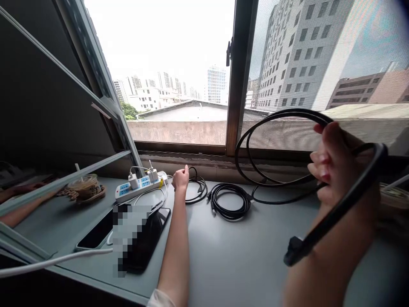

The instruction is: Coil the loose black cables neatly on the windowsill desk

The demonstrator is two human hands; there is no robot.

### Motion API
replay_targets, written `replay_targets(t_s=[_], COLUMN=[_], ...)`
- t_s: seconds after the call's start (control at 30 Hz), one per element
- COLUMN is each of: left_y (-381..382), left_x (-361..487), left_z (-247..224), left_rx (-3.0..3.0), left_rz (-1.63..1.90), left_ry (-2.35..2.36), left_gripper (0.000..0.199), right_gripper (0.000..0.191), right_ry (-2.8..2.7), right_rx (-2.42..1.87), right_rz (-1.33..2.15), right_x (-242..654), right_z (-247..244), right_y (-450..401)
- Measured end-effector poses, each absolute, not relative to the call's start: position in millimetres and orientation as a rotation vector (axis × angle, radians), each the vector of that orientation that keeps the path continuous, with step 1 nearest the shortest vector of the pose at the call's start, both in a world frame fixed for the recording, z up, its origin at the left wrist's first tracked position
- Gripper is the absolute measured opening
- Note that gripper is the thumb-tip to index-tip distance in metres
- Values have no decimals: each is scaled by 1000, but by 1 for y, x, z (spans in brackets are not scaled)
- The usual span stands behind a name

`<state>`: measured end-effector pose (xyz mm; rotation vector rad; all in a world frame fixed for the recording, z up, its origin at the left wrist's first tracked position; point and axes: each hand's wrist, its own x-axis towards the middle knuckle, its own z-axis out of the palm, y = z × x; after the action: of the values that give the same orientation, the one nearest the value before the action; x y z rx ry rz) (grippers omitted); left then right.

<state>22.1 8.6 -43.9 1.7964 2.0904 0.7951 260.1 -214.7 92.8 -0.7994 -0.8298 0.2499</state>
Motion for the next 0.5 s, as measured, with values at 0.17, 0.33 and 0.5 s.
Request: replay_targets(t_s=[0.17, 0.33, 0.5], left_y=[13, 15, 12], left_x=[37, 58, 66], left_z=[-55, -78, -89], left_rx=[1908, 1958, 1957], left_rz=[414, 431, 680], left_ry=[1885, 1878, 1948], left_gripper=[45, 35, 37], right_gripper=[47, 45, 42], right_ry=[-808, -813, -839], right_rx=[-815, -839, -853], right_rz=[269, 254, 251], right_x=[260, 263, 264], right_z=[92, 91, 90], right_y=[-215, -215, -216])
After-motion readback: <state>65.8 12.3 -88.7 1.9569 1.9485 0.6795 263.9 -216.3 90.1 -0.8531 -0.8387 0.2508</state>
